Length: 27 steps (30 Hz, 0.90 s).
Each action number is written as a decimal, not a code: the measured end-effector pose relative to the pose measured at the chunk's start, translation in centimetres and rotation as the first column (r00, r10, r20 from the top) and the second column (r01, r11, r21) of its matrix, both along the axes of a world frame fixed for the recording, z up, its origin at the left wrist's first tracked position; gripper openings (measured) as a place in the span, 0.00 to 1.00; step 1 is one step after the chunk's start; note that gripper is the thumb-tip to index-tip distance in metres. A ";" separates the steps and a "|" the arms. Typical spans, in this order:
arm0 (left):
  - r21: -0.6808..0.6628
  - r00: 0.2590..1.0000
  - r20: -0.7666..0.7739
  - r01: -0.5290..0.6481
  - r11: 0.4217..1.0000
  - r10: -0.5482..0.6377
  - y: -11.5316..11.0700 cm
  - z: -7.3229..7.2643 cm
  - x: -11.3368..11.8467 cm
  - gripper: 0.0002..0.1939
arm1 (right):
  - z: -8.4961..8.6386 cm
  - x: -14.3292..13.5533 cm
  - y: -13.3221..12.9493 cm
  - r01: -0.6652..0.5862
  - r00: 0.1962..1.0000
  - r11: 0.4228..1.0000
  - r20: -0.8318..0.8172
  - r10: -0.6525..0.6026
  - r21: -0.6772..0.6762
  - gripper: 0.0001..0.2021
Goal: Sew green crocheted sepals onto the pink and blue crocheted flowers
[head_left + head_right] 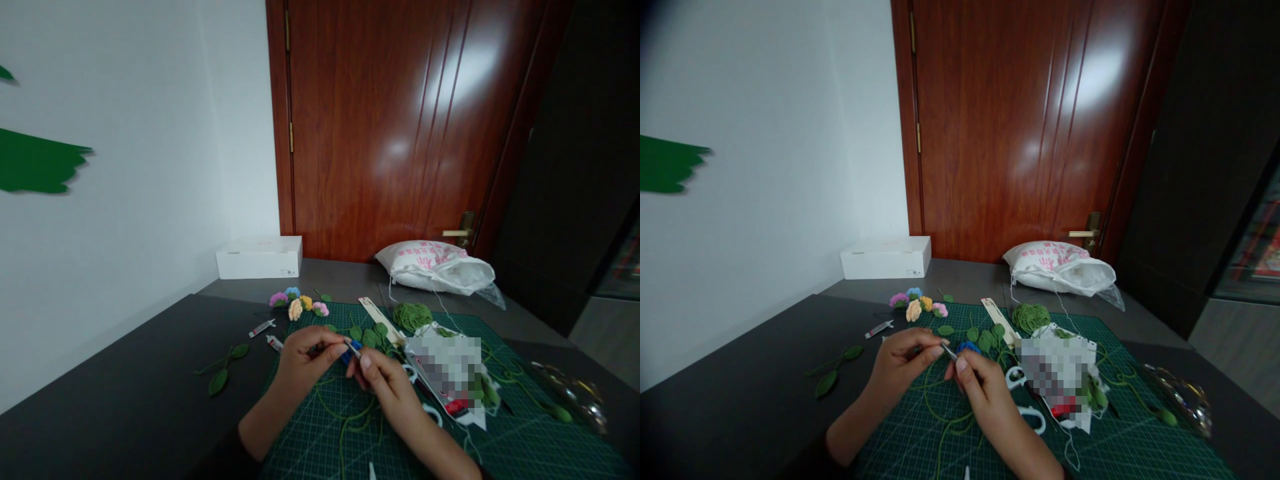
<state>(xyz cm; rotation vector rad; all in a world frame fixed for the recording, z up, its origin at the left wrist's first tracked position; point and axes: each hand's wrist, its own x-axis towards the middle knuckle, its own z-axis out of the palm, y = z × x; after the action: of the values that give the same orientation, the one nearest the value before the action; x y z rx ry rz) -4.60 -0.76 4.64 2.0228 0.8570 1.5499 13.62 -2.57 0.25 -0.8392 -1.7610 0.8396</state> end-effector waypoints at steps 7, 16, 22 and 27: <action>0.050 1.000 0.008 -0.016 0.999 0.015 -0.3 0.0 0.2 0.05 | 0.2 0.0 -0.4 0.119 0.990 0.986 0.061 -0.127 0.119 0.20; 0.024 1.000 -0.007 -0.024 0.999 0.024 -0.3 -0.2 0.0 0.03 | 0.2 0.0 -0.3 0.065 0.996 0.998 0.057 -0.066 0.021 0.24; -0.046 0.994 -0.005 0.105 0.993 -0.105 0.0 -0.2 -0.7 0.06 | 0.7 0.6 -0.5 -0.098 0.993 0.992 0.061 0.102 -0.074 0.28; -0.020 0.980 -0.017 0.196 0.980 -0.197 0.2 0.1 -1.2 0.14 | 1.5 0.8 -1.0 -0.264 0.963 0.936 -0.014 0.268 -0.232 0.30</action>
<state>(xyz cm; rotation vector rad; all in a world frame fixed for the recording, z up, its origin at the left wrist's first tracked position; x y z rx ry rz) -5.82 -0.54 4.72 2.0444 0.6532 1.4110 14.37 -3.57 1.72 -0.7675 -1.8414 1.2398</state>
